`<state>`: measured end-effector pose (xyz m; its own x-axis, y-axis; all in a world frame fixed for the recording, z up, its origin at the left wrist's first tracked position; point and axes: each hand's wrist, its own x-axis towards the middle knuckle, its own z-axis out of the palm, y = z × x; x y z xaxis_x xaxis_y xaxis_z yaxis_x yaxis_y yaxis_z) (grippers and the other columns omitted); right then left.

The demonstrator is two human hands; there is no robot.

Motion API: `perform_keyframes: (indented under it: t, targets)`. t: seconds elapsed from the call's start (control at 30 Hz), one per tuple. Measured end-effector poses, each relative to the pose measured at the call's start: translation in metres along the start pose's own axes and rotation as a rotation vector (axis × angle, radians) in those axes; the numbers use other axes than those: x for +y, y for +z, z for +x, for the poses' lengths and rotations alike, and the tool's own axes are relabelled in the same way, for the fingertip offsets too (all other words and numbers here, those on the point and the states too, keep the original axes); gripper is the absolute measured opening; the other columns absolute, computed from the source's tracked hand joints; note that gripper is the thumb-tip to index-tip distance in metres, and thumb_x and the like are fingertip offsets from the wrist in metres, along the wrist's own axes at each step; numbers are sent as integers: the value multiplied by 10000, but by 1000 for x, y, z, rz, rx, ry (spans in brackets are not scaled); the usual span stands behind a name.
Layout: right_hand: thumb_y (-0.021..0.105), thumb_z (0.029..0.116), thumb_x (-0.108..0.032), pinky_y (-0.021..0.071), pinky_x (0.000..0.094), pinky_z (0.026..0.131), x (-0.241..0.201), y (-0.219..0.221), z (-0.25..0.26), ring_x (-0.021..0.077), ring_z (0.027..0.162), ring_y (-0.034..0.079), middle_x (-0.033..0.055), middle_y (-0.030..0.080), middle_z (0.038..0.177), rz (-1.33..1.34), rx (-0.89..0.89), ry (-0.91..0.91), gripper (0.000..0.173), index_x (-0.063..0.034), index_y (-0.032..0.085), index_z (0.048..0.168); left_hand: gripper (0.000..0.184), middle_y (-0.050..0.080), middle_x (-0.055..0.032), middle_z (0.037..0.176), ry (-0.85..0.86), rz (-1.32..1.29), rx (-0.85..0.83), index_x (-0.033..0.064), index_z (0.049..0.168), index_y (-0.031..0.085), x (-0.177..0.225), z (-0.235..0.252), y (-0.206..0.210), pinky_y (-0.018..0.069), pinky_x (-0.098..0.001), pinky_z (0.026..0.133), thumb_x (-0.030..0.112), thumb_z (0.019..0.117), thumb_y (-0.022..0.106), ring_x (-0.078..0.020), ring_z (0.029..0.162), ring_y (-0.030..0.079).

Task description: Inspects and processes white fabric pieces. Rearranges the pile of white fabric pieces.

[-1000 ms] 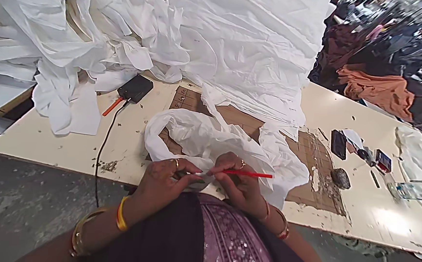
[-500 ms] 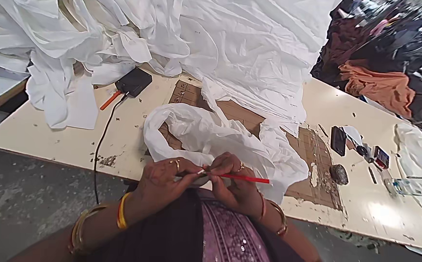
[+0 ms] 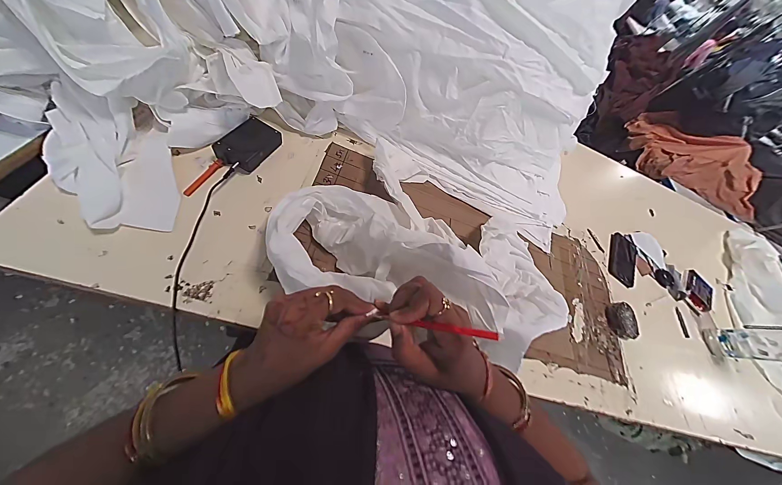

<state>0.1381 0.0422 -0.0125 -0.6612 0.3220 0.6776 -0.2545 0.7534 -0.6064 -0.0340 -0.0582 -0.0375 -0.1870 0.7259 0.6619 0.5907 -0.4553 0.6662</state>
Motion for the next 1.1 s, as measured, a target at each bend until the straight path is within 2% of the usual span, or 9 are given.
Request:
perform_keyframes:
  t: [0.23, 0.37, 0.5, 0.63, 0.73, 0.83, 0.93, 1.0, 1.1]
  targets:
    - [477, 1094, -267, 568, 208, 917, 6, -5, 6, -23, 1037, 638, -90, 637, 1055, -119, 343, 16, 144, -199, 600, 1060, 225, 672, -104, 811, -8, 111, 14, 6, 948, 626, -13, 14, 3, 485, -146, 628, 218, 1014, 596, -56, 655, 594]
    - [279, 1124, -321, 426, 218, 1078, 22, -10, -3, 39, 1239, 534, -22, 592, 1200, -272, 223, -2, 391, -150, 630, 1102, 270, 583, -151, 866, -558, 41, 123, -87, 1143, 507, -63, 43, 13, 500, -343, 638, 163, 1041, 494, -157, 661, 560]
    - [509, 1053, -339, 468, 320, 875, 67, 15, -29, 237, 941, 585, 100, 587, 1061, -734, -12, -263, 234, -178, 603, 1195, 354, 558, -241, 1146, -1096, -333, 258, -117, 1333, 420, -93, 63, 23, 523, -375, 878, 149, 1099, 432, -223, 984, 605]
    - [717, 848, -185, 541, 421, 793, 92, 27, -27, 346, 907, 690, 202, 703, 1056, -958, 78, -118, 259, -101, 713, 1093, 342, 545, -196, 1113, -1190, -444, 297, -93, 1341, 413, -90, 53, 30, 529, -338, 818, 155, 1104, 415, -186, 926, 596]
    - [683, 880, -164, 496, 348, 853, 90, 7, -3, 301, 940, 599, 174, 594, 1060, -923, 188, -88, 279, -132, 633, 1153, 311, 534, -146, 1024, -1143, -416, 269, -76, 1291, 438, -86, 51, 25, 525, -306, 755, 172, 1103, 436, -145, 836, 582]
    - [621, 920, -114, 496, 349, 857, 76, -12, 9, 279, 931, 660, 101, 724, 993, -900, 25, -278, 160, -180, 729, 1017, 365, 539, -181, 1117, -975, -352, 325, -114, 1346, 394, -78, 48, 21, 528, -314, 822, 159, 1105, 394, -149, 927, 593]
    - [583, 1000, -217, 455, 310, 821, 61, -19, 14, 209, 814, 621, 33, 674, 767, -714, -118, -289, 183, -136, 746, 977, 417, 569, -175, 1136, -371, -96, 273, -173, 1245, 407, -66, 32, 16, 527, -255, 877, 200, 1066, 353, -98, 1030, 610]
    - [617, 983, -269, 449, 269, 771, 49, -21, 14, 172, 778, 621, 29, 694, 738, -577, -119, -215, 222, -117, 777, 982, 444, 651, -154, 1097, 2, 128, 87, -30, 1127, 556, -50, 24, 6, 483, -353, 996, 392, 1067, 432, -184, 1104, 620]
    - [616, 987, -245, 473, 224, 871, 36, -28, 12, 142, 902, 657, 35, 747, 850, -422, -85, -84, 219, -96, 775, 966, 390, 730, -152, 859, 210, 309, -309, 5, 965, 721, -15, 17, 1, 590, -468, 723, 296, 1023, 468, -303, 815, 738]
